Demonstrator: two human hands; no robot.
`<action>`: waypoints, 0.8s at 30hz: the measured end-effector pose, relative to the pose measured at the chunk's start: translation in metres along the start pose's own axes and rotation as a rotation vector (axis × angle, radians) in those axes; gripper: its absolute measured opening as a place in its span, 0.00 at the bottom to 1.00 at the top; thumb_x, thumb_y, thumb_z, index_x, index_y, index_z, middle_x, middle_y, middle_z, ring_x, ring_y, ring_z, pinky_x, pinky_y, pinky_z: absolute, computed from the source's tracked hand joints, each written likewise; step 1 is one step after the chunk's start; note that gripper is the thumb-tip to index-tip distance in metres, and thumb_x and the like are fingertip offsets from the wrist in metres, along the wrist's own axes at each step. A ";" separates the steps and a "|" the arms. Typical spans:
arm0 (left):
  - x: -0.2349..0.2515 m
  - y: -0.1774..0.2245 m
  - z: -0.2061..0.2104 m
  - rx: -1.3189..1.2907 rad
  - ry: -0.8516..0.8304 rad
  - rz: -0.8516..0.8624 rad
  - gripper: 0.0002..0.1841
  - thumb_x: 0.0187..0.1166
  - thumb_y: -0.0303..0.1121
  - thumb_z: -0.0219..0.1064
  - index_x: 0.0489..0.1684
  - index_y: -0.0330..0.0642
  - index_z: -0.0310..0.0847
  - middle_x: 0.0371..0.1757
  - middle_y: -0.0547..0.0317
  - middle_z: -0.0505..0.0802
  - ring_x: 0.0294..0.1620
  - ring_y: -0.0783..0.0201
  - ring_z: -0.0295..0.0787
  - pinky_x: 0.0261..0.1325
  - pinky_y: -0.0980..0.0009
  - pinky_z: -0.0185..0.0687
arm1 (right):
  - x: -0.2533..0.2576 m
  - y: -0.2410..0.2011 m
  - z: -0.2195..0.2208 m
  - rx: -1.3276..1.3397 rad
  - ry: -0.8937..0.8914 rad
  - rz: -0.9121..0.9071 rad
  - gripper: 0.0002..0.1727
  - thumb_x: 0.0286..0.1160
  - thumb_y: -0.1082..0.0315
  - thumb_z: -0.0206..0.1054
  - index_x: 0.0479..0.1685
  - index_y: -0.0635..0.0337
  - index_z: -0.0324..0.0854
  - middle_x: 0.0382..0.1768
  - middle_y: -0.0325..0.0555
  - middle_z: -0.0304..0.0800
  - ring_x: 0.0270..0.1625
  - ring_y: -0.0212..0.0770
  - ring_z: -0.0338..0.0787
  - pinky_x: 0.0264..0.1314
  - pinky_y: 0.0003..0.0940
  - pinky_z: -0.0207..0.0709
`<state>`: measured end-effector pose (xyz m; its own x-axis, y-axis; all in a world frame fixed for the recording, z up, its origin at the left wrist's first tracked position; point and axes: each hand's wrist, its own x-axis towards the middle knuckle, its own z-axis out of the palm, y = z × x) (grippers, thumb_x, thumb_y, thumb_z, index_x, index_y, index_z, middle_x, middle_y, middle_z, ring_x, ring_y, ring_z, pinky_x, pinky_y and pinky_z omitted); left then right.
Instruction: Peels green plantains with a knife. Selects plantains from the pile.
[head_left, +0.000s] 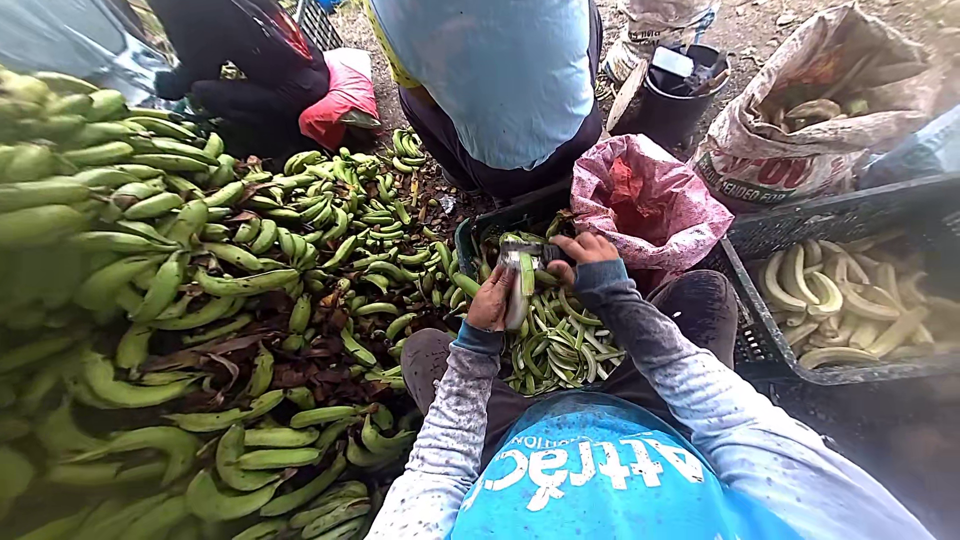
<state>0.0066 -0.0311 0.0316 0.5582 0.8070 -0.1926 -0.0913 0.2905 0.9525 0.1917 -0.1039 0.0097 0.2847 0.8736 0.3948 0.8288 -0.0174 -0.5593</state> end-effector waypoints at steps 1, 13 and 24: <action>-0.002 0.002 0.000 0.035 -0.015 0.017 0.18 0.95 0.36 0.45 0.76 0.44 0.70 0.44 0.66 0.91 0.38 0.77 0.88 0.44 0.77 0.87 | 0.005 0.000 -0.001 -0.004 -0.007 0.018 0.30 0.79 0.42 0.64 0.71 0.51 0.86 0.52 0.69 0.89 0.54 0.73 0.88 0.56 0.71 0.77; 0.004 -0.003 -0.029 0.123 0.040 0.115 0.26 0.91 0.37 0.39 0.85 0.41 0.63 0.60 0.59 0.88 0.38 0.76 0.86 0.42 0.77 0.84 | 0.044 -0.018 -0.009 0.259 -0.423 0.323 0.30 0.90 0.47 0.57 0.77 0.63 0.76 0.69 0.66 0.85 0.76 0.63 0.82 0.82 0.64 0.66; 0.023 0.002 -0.009 -0.481 0.109 -0.237 0.22 0.94 0.45 0.38 0.40 0.46 0.76 0.24 0.63 0.85 0.19 0.73 0.82 0.23 0.79 0.81 | -0.037 -0.009 0.035 -0.028 0.089 -0.272 0.29 0.67 0.40 0.75 0.62 0.47 0.91 0.43 0.56 0.91 0.48 0.59 0.91 0.58 0.59 0.80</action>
<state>0.0115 -0.0072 0.0268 0.5225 0.7323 -0.4367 -0.3543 0.6524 0.6700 0.1564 -0.1192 -0.0254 0.0903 0.8018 0.5908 0.8930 0.1975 -0.4045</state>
